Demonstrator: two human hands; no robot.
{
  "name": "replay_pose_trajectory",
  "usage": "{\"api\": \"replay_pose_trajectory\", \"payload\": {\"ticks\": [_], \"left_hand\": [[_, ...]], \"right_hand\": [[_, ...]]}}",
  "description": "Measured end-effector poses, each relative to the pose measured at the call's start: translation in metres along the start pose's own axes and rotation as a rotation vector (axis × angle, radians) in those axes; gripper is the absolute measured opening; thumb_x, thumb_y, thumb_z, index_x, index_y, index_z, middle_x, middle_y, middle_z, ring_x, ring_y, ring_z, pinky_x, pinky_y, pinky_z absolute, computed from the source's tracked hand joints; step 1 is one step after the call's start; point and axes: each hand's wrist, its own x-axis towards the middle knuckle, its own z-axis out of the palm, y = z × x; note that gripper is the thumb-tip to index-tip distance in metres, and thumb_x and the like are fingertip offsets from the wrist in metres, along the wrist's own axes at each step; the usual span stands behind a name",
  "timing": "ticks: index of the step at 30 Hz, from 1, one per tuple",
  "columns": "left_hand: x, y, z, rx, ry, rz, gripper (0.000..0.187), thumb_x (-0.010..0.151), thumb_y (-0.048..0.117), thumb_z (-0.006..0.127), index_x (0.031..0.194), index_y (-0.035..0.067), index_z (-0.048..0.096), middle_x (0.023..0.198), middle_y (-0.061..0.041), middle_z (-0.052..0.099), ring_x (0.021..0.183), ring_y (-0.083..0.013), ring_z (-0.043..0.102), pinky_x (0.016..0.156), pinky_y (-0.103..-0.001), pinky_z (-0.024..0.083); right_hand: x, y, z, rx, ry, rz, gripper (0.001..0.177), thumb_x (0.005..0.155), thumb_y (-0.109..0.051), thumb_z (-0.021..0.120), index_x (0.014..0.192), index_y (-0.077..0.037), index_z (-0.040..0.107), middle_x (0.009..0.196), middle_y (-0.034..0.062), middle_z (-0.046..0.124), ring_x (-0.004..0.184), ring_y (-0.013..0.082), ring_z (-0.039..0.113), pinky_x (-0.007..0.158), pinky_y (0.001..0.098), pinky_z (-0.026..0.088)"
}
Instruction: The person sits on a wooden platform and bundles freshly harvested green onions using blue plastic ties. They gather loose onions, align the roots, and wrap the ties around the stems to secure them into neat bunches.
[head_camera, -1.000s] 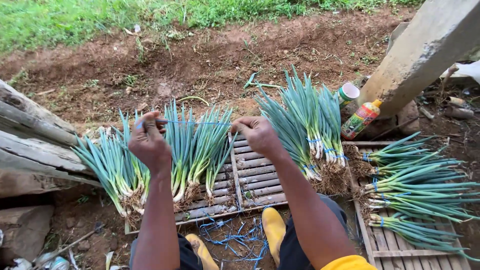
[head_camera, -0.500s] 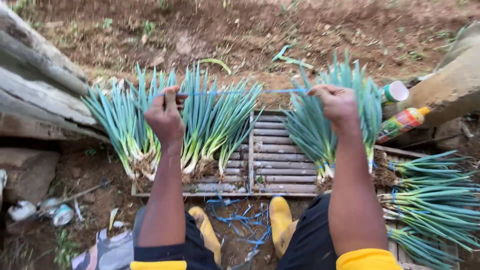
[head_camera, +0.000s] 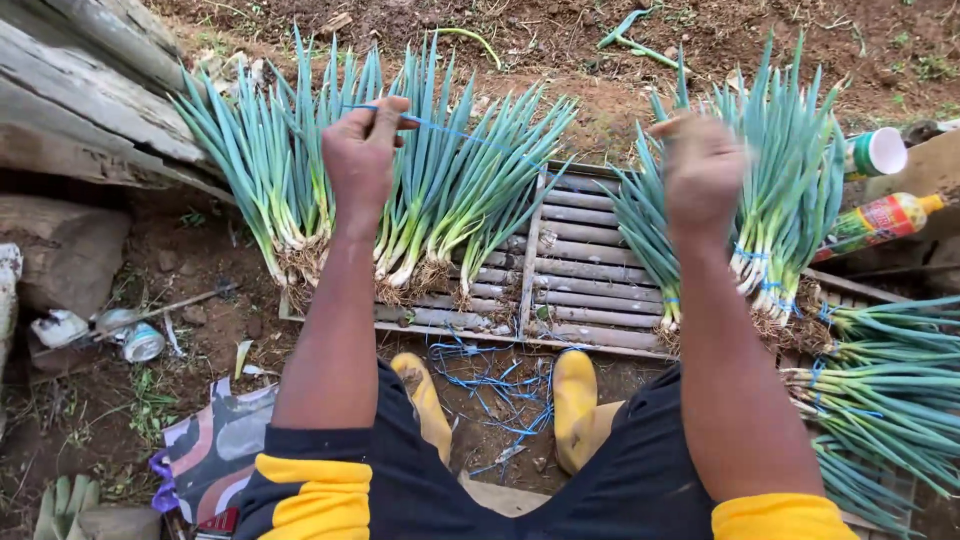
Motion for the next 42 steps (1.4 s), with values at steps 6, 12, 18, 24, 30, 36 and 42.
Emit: {"api": "replay_pose_trajectory", "payload": {"ticks": [6,12,18,24,30,36,42], "left_hand": [[-0.045,0.024,0.05,0.027,-0.279,0.004,0.021,0.102,0.028,0.062,0.104,0.015,0.079,0.095,-0.003,0.082,0.048,-0.0011,0.053,0.034,-0.014,0.036],[-0.086,0.038,0.072,-0.037,-0.422,0.175,0.016,0.097,0.024,0.067,0.101,0.019,0.082,0.116,-0.002,0.071,0.108,-0.0159,0.066,0.096,-0.034,0.054],[-0.076,0.029,0.052,-0.35,-0.827,-0.102,0.02,0.1,0.022,0.06,0.101,0.014,0.079,0.128,-0.014,0.072,0.107,-0.0196,0.072,0.095,-0.032,0.061],[-0.062,-0.01,0.051,-0.514,-0.614,-0.383,0.027,0.099,0.036,0.056,0.092,0.017,0.074,0.135,-0.008,0.07,0.098,-0.0188,0.071,0.09,-0.036,0.06],[-0.094,-0.144,0.069,0.965,-0.673,-0.284,0.023,0.106,0.024,0.058,0.125,0.016,0.069,0.103,-0.006,0.073,0.069,-0.0139,0.066,0.05,-0.024,0.053],[-0.126,-0.215,0.074,1.095,-0.663,-0.571,0.056,0.094,0.032,0.076,0.132,-0.001,0.053,0.119,-0.016,0.063,0.099,-0.0248,0.062,0.081,-0.033,0.058],[-0.127,-0.218,0.093,0.918,-0.476,-0.555,0.102,0.091,0.045,0.075,0.157,-0.006,0.017,0.147,-0.03,0.044,0.137,-0.0451,0.046,0.115,-0.056,0.041]], "right_hand": [[-0.07,-0.049,0.083,0.17,-0.894,0.786,0.066,0.102,-0.046,0.03,0.145,-0.003,0.054,0.115,0.0081,0.076,0.083,0.0123,0.067,0.066,0.0249,0.046],[-0.053,0.005,0.077,0.493,-0.293,0.973,0.017,0.104,-0.021,0.058,0.093,-0.011,0.067,0.092,0.0104,0.072,0.076,0.0211,0.066,0.063,0.0383,0.06],[-0.021,-0.031,0.021,0.577,-0.121,0.774,0.027,0.107,-0.017,0.047,0.092,-0.007,0.067,0.089,0.0111,0.074,0.083,0.0235,0.072,0.07,0.0401,0.06],[0.015,-0.02,-0.037,0.882,0.192,0.674,0.019,0.101,-0.017,0.056,0.091,-0.004,0.066,0.076,0.0112,0.071,0.077,0.0288,0.075,0.079,0.0478,0.068],[0.027,0.008,-0.065,0.753,0.108,0.487,0.016,0.101,-0.022,0.062,0.1,-0.007,0.065,0.069,0.0038,0.056,0.052,0.0149,0.056,0.066,0.0422,0.067],[0.005,-0.022,-0.077,0.371,-0.205,0.455,0.015,0.113,-0.007,0.055,0.107,-0.003,0.067,0.08,0.0051,0.063,0.054,0.0091,0.058,0.048,0.0217,0.064],[0.004,-0.017,-0.071,0.265,-0.333,0.4,0.014,0.102,-0.008,0.055,0.099,-0.009,0.069,0.096,0.0101,0.076,0.084,0.0155,0.078,0.077,0.0376,0.07]]}}
